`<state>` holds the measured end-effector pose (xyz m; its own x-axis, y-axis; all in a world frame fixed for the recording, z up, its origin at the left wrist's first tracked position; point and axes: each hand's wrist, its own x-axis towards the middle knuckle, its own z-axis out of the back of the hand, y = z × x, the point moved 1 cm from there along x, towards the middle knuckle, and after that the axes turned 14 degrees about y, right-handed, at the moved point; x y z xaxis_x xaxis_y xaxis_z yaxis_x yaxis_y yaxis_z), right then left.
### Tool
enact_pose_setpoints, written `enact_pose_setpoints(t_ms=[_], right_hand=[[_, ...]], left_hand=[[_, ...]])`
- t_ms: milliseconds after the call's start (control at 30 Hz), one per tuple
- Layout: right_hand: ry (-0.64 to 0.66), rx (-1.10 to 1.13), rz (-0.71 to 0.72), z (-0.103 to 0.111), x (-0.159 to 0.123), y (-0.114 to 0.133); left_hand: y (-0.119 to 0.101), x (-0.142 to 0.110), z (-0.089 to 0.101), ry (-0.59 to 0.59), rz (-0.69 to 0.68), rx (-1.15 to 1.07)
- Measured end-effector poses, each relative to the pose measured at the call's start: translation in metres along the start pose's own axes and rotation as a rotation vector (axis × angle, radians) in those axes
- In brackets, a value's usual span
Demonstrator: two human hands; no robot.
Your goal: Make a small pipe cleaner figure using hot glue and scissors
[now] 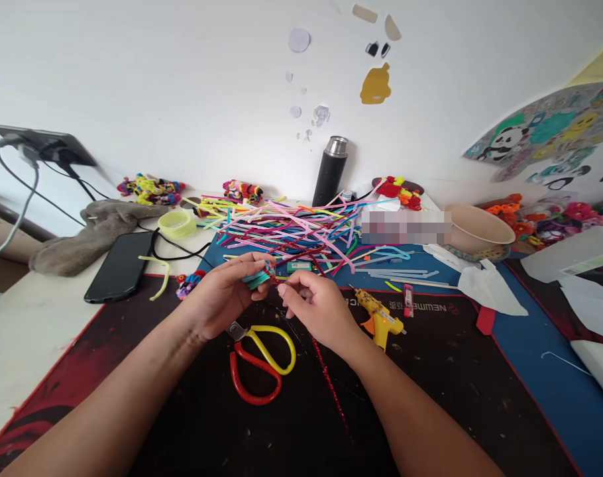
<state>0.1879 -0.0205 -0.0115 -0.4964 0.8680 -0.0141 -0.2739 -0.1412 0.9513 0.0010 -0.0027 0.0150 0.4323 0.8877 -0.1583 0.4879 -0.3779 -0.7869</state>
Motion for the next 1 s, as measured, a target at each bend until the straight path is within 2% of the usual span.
enact_pose_setpoints(t_ms=[133, 233, 667, 800, 1000], right_hand=[[0.019, 0.166, -0.040, -0.0018, 0.0015, -0.0021], [0.026, 0.211, -0.039, -0.0014, 0.0014, -0.0002], [-0.050, 0.090, 0.043, 0.0000, 0.0004, 0.0016], [-0.075, 0.063, 0.057, 0.0008, 0.0004, 0.0008], [-0.063, 0.059, 0.061, 0.0005, 0.0008, 0.0013]], left_hand=[[0.0020, -0.0004, 0.0003, -0.021, -0.010, 0.025], [0.0030, -0.0006, -0.0003, -0.026, -0.016, 0.040], [0.0040, -0.0012, -0.0041, -0.011, 0.001, 0.005], [0.0054, -0.0012, -0.0032, 0.026, 0.026, -0.038], [0.0064, -0.0009, -0.0031, 0.054, 0.041, -0.075]])
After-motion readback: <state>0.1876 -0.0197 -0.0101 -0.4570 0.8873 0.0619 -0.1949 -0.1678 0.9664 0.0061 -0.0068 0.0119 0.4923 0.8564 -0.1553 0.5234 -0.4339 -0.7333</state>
